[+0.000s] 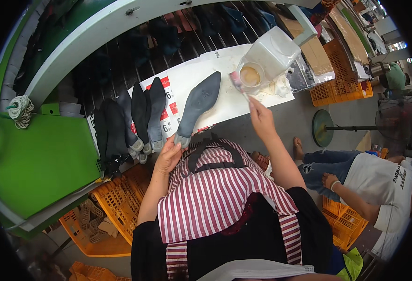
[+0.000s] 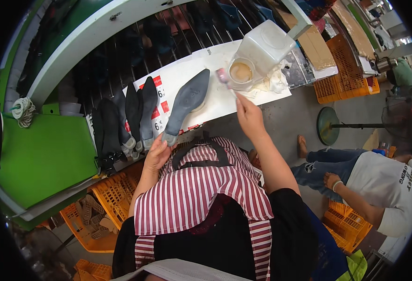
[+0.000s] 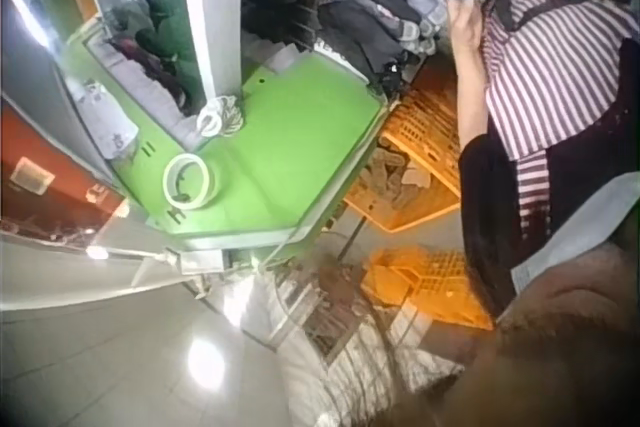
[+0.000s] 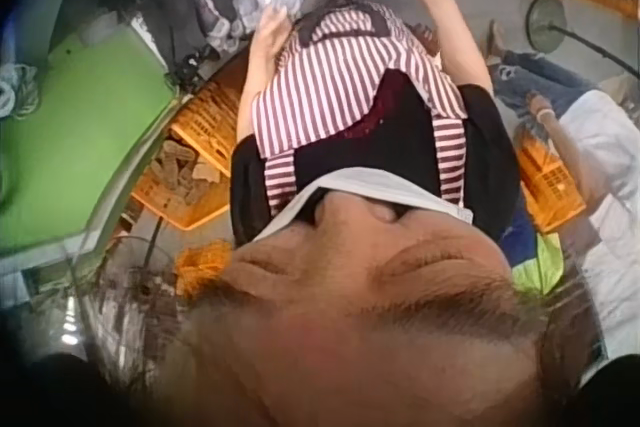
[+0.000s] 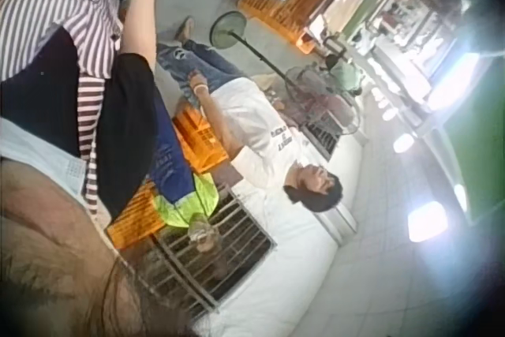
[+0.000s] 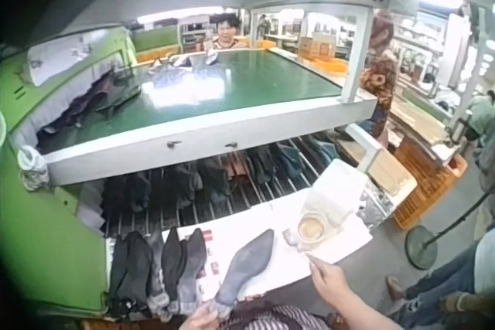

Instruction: The person applies adhesive to shoe soles using a brush dipped into a container and places the soles onto a conveyor belt.

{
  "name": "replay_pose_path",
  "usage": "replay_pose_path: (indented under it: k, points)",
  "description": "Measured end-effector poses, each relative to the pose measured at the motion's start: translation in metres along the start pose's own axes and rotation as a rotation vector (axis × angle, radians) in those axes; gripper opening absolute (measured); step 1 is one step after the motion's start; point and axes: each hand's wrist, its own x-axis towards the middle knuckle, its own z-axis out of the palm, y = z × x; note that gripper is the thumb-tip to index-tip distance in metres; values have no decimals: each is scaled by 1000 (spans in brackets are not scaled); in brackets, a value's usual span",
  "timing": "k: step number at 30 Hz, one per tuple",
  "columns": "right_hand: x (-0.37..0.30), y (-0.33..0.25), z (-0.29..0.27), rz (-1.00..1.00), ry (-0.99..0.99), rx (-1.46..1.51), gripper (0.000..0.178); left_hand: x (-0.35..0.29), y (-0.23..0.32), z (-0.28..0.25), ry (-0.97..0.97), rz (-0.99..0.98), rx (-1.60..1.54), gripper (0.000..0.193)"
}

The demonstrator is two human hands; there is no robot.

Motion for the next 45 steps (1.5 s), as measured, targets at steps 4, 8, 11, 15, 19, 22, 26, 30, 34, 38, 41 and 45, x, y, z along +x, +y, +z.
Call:
replay_pose_path:
  k: [4, 8, 11, 15, 19, 22, 26, 30, 34, 38, 41, 45]
  points:
    - [-11, -6, 25, -99, -145, 12, 24, -6, -2, -6, 22, 12, -76, 58]
    - [-14, -17, 33, -176, -253, -99, 24, -12, 1, 4, 39, 28, -82, 58]
    - [-1, -6, 36, -241, -226, -231, 24, -11, 1, 3, 50, 38, -68, 54]
    - [8, -5, 34, -276, -192, -183, 26, -11, 4, 4, 52, 49, -65, 57]
    - [-1, -15, 32, -392, -328, -231, 27, -9, 4, 1, 27, 58, -72, 55]
    - [22, 4, 30, -333, -167, -292, 25, -10, 6, 5, 57, 62, -76, 54]
    - [12, -18, 24, -342, -242, -334, 25, -12, 9, 8, 100, 93, -91, 54]
    - [5, 0, 33, -425, -321, -281, 28, -11, 9, 4, 69, 92, -95, 53]
    - [56, 25, 20, -225, -13, -262, 22, -12, 7, -1, 84, 87, -68, 51]
    - [44, 10, 15, -238, -122, -258, 25, -12, 11, 1, 90, 90, -53, 49]
    - [26, -14, 25, -367, -318, -310, 25, -13, 11, 1, 97, 87, -46, 49]
    - [67, 24, 31, -271, -71, -362, 20, -13, 14, 4, 104, 79, -29, 48]
